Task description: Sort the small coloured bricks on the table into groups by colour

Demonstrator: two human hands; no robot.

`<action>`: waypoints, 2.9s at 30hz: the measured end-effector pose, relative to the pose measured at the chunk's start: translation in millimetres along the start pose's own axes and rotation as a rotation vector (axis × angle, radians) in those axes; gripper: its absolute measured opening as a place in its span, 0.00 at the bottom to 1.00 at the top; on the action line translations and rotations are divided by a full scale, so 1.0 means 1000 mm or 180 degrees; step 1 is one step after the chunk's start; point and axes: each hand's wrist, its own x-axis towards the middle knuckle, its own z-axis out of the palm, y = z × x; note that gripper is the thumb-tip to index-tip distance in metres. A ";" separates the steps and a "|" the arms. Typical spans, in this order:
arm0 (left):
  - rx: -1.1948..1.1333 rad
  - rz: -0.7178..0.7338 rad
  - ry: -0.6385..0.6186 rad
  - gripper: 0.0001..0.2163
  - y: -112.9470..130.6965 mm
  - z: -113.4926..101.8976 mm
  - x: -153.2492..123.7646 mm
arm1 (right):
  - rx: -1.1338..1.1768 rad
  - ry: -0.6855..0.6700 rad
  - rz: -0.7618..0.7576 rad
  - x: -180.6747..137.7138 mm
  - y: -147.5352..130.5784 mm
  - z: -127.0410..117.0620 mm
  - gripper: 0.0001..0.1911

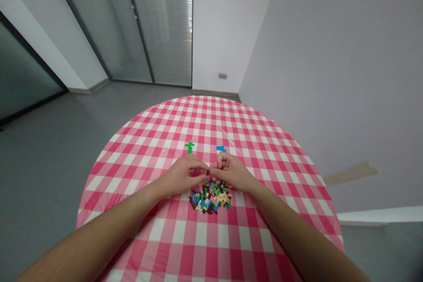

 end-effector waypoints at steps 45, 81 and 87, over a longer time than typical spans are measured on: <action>0.0502 -0.0646 -0.0864 0.06 -0.038 -0.051 -0.002 | -0.1799 -0.0139 -0.0493 -0.008 -0.014 -0.025 0.05; -0.1560 -0.0997 0.0126 0.10 -0.003 0.009 0.002 | -0.1168 0.0380 -0.0986 -0.008 -0.012 0.002 0.03; -0.0789 -0.0872 0.0520 0.09 -0.017 -0.006 0.002 | -0.1834 -0.0115 -0.0776 -0.007 -0.012 -0.004 0.04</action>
